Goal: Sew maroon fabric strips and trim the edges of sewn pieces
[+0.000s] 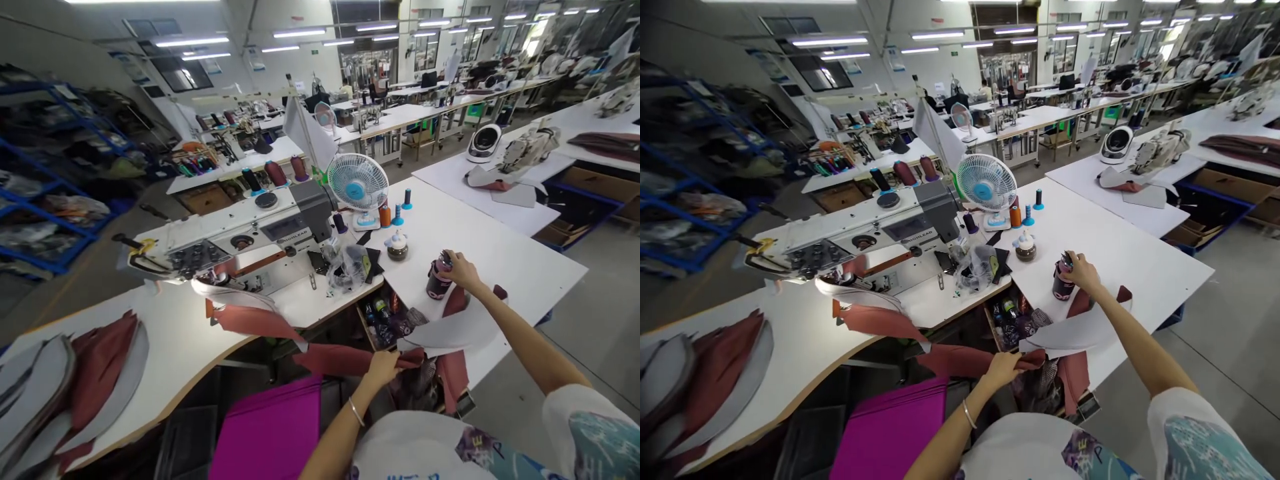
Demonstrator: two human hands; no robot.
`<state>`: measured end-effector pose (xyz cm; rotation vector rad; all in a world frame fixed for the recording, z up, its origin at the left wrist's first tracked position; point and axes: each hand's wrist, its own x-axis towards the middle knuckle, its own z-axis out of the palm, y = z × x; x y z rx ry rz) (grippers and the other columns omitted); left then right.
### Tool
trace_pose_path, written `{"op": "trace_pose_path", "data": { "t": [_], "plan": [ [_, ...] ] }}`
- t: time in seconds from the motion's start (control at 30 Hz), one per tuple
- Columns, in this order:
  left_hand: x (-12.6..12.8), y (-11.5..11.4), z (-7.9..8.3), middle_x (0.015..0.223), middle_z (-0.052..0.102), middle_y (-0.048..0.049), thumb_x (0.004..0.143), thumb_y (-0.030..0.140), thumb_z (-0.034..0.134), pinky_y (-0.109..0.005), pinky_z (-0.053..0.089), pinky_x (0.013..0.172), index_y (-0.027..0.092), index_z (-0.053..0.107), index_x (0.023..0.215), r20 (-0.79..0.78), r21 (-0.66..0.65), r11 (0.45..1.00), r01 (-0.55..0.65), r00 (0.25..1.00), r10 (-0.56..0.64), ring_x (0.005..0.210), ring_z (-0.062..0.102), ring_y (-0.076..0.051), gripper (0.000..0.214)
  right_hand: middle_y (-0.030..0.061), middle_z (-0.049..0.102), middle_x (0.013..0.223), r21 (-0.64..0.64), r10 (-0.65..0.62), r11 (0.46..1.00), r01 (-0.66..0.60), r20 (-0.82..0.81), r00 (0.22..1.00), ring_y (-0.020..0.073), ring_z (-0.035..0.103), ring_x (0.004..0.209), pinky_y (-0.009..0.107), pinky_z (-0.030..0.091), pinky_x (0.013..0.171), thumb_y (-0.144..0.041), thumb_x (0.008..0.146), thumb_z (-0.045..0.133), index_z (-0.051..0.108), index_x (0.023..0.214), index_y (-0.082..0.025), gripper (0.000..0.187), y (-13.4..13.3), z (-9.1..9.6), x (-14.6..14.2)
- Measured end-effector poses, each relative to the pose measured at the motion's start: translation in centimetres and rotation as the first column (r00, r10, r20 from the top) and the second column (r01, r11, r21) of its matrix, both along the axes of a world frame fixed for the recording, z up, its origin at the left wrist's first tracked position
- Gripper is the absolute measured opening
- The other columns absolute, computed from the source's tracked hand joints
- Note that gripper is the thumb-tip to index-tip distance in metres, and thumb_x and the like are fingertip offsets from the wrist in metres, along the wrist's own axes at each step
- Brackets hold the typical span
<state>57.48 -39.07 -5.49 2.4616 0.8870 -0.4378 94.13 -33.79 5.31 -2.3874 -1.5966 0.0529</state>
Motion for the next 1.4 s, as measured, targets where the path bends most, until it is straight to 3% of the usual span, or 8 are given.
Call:
{"op": "trace_pose_path", "data": {
  "t": [0.37, 0.63, 0.8, 0.97, 1.07, 1.13, 1.3, 1.4],
  "plan": [
    [-0.8, -0.3, 0.0, 0.108, 0.069, -0.0127, 0.086, 0.042, 0.055, -0.039, 0.049, 0.089, 0.02, 0.06, 0.112, 0.015, 0.002, 1.0, -0.017, 1.0, 0.017, 0.105, 0.064, -0.031, 0.035, 0.0123, 0.055, 0.121, 0.153, 0.109, 0.984, -0.095, -0.086, 0.99, 0.0256, 0.06, 0.095, 0.032, 0.046, 0.073, -0.044, 0.076, 0.066, 0.046, 0.131, -0.024, 0.062, 5.7, 0.1, 0.9],
    [-1.1, 0.2, 1.3, 0.119, 0.066, -0.012, 0.076, 0.037, 0.061, -0.041, 0.048, 0.092, 0.024, 0.043, 0.135, 0.062, -0.093, 0.996, -0.011, 0.998, 0.017, 0.11, 0.062, -0.033, 0.062, 0.0195, 0.051, 0.124, 0.161, -0.031, 0.985, 0.055, -0.147, 0.989, 0.0297, 0.058, 0.099, 0.037, 0.045, 0.077, -0.041, 0.078, 0.064, 0.041, 0.135, -0.017, 0.066, 12.6, 0.6, 1.6],
    [-0.7, 1.3, 1.7, 0.124, 0.064, -0.009, 0.073, 0.036, 0.063, -0.04, 0.048, 0.092, 0.028, 0.048, 0.133, 0.06, -0.179, 0.983, 0.031, 0.998, -0.02, 0.111, 0.061, -0.032, 0.063, 0.0166, 0.055, 0.124, 0.109, -0.032, 0.992, 0.057, -0.222, 0.975, 0.0284, 0.055, 0.105, 0.035, 0.043, 0.084, -0.038, 0.077, 0.067, 0.049, 0.13, -0.017, 0.06, 13.1, 2.6, 2.3],
    [0.0, 2.7, 2.0, 0.134, 0.058, -0.0047, 0.062, 0.032, 0.074, -0.034, 0.048, 0.095, 0.027, 0.05, 0.135, 0.083, -0.264, 0.962, 0.069, 0.995, -0.049, 0.117, 0.058, -0.029, 0.077, 0.013, 0.06, 0.119, 0.07, -0.026, 0.996, 0.053, -0.343, 0.939, 0.017, 0.06, 0.076, 0.028, 0.044, 0.071, -0.036, 0.075, 0.069, 0.053, 0.126, -0.017, 0.057, 12.2, 6.3, 2.1],
    [0.2, 3.4, 2.3, 0.136, 0.056, -0.0025, 0.063, 0.03, 0.073, -0.032, 0.046, 0.098, 0.026, 0.05, 0.135, 0.113, -0.291, 0.953, 0.08, 0.992, -0.048, 0.119, 0.057, -0.026, 0.076, 0.0112, 0.065, 0.101, 0.061, -0.055, 0.994, 0.095, -0.471, 0.88, 0.0125, 0.055, 0.061, 0.026, 0.041, 0.063, -0.046, 0.085, 0.058, 0.055, 0.119, -0.014, 0.046, 9.4, 7.4, 0.3],
    [0.2, 3.6, 2.3, 0.138, 0.055, -0.0023, 0.064, 0.029, 0.072, -0.031, 0.044, 0.101, 0.025, 0.048, 0.137, 0.131, -0.3, 0.95, 0.086, 0.99, -0.049, 0.121, 0.055, -0.026, 0.076, 0.0074, 0.064, 0.086, 0.018, -0.075, 0.994, 0.107, -0.598, 0.798, 0.011, 0.05, 0.056, 0.023, 0.039, 0.056, -0.055, 0.088, 0.05, 0.056, 0.111, -0.015, 0.046, 5.0, 6.3, -2.3],
    [-1.0, 3.3, 2.4, 0.137, 0.055, -0.003, 0.073, 0.029, 0.062, -0.033, 0.044, 0.099, 0.027, 0.037, 0.144, 0.168, -0.286, 0.951, 0.115, 0.983, -0.068, 0.118, 0.057, -0.026, 0.075, -0.0024, 0.046, 0.051, -0.273, -0.239, 0.961, -0.046, -0.9, 0.364, 0.008, 0.032, 0.038, 0.02, 0.022, 0.035, -0.078, 0.081, 0.039, 0.058, 0.082, -0.017, 0.064, -11.7, -2.1, -13.0],
    [-1.8, 3.1, 2.7, 0.132, 0.06, -0.002, 0.078, 0.03, 0.057, -0.034, 0.047, 0.093, 0.032, 0.033, 0.146, 0.215, -0.249, 0.957, 0.147, 0.972, -0.093, 0.111, 0.062, -0.027, 0.072, -0.0073, 0.035, 0.047, -0.361, -0.353, 0.929, -0.086, -0.931, 0.098, 0.0057, 0.022, 0.034, 0.019, 0.015, 0.032, -0.084, 0.074, 0.041, 0.052, 0.077, -0.018, 0.067, -18.3, -7.2, -18.3]
  ]
}}
